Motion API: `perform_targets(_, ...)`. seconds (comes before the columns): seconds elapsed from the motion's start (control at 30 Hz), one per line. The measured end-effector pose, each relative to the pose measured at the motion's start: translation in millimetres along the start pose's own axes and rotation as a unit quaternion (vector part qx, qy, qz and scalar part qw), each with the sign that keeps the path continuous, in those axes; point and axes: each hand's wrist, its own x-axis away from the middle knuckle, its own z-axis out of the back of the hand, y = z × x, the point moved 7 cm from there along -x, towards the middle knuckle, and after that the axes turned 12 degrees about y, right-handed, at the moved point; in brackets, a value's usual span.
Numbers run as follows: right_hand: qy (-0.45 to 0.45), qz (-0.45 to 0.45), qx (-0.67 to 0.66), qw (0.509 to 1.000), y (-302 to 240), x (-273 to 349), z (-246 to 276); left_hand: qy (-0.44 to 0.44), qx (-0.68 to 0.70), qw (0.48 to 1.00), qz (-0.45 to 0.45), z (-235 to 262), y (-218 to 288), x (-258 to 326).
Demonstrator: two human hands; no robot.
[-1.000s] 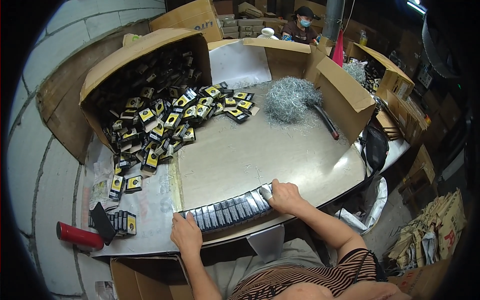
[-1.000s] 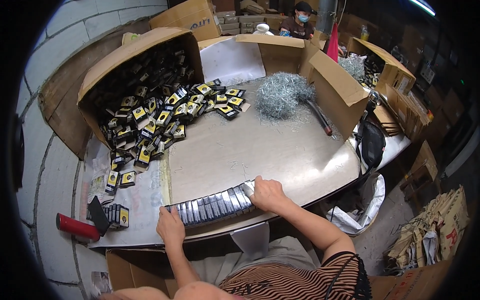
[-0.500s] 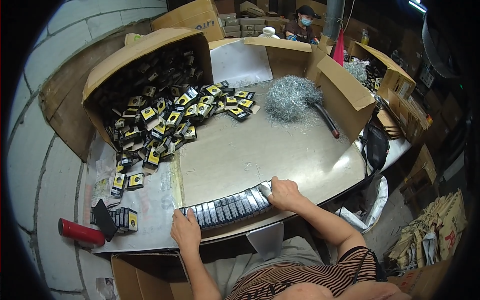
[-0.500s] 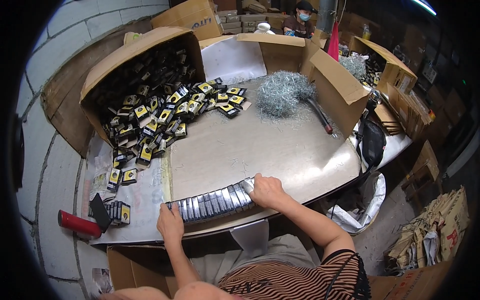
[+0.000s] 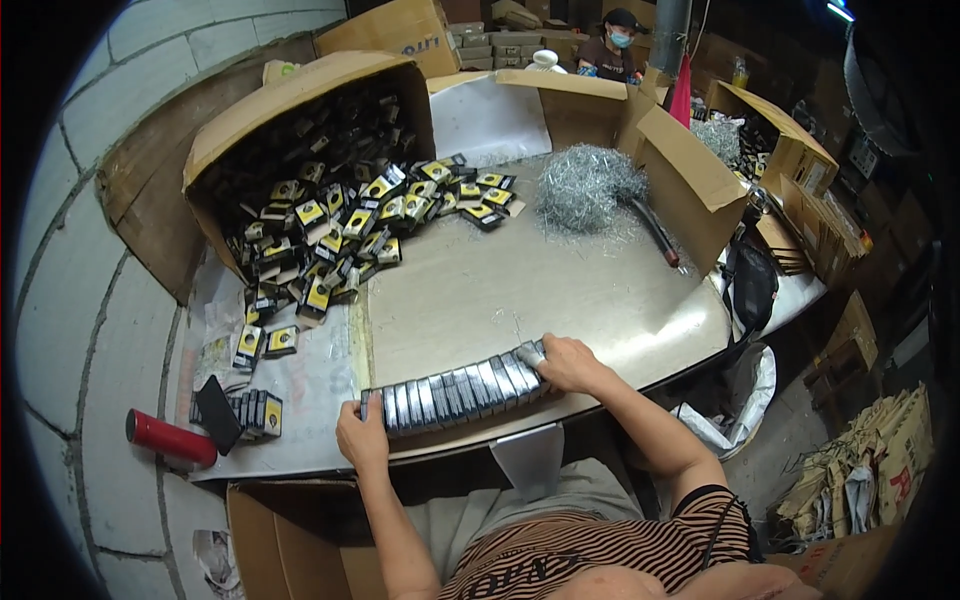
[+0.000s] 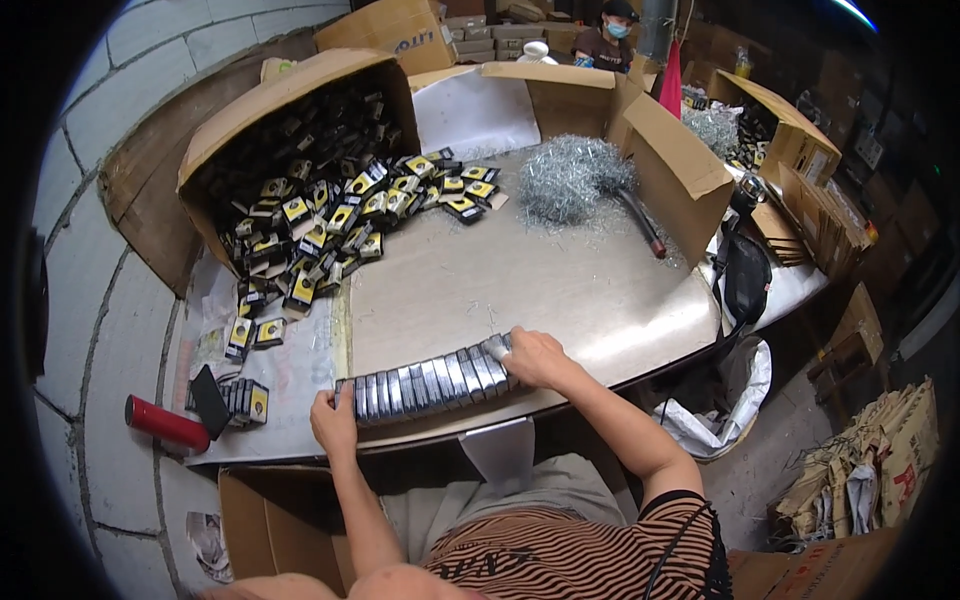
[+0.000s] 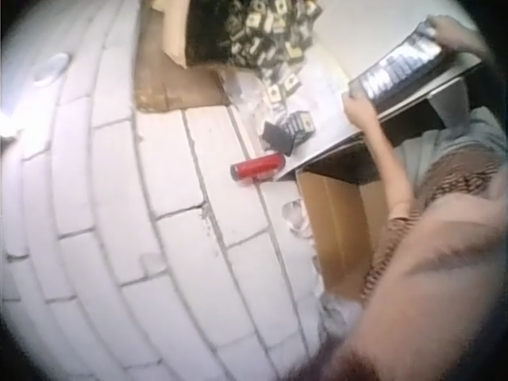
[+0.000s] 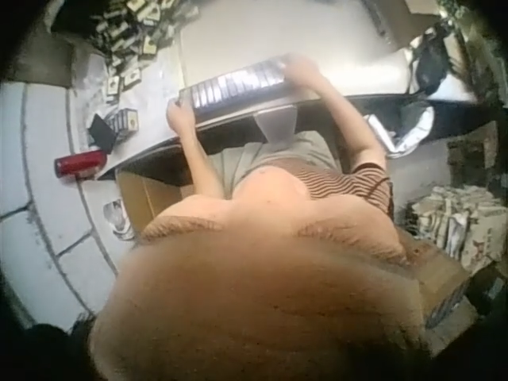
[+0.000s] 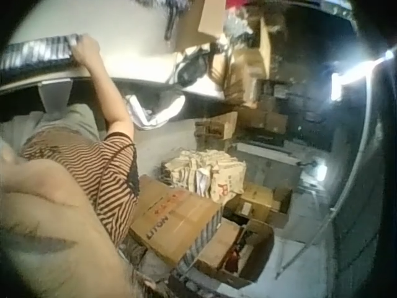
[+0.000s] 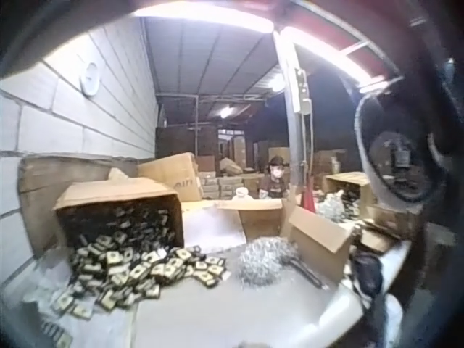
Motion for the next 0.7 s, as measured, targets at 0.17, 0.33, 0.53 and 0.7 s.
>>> perform_targets(0.17, 0.004, 0.008, 0.026, 1.000, -1.5, 0.0, -0.8, 0.000, 0.209, 0.977, 0.047, -16.5, -29.2, 0.5)
perform_targets(0.33, 0.021, 0.008, 0.048, 0.999, -3.0, 0.4, -2.2, 0.019, 0.219, 0.975, 0.028, -18.4, -32.7, 5.7)
perform_targets(0.53, 0.024, 0.008, 0.053, 0.998, -1.5, 1.7, -7.4, 0.053, 0.175, 0.983, 0.004, -12.6, -29.0, 11.4)
perform_targets(0.7, 0.040, 0.016, 0.046, 0.998, 2.1, 2.1, -11.1, 0.051, 0.154, 0.987, 0.008, -13.3, -32.4, 13.0)
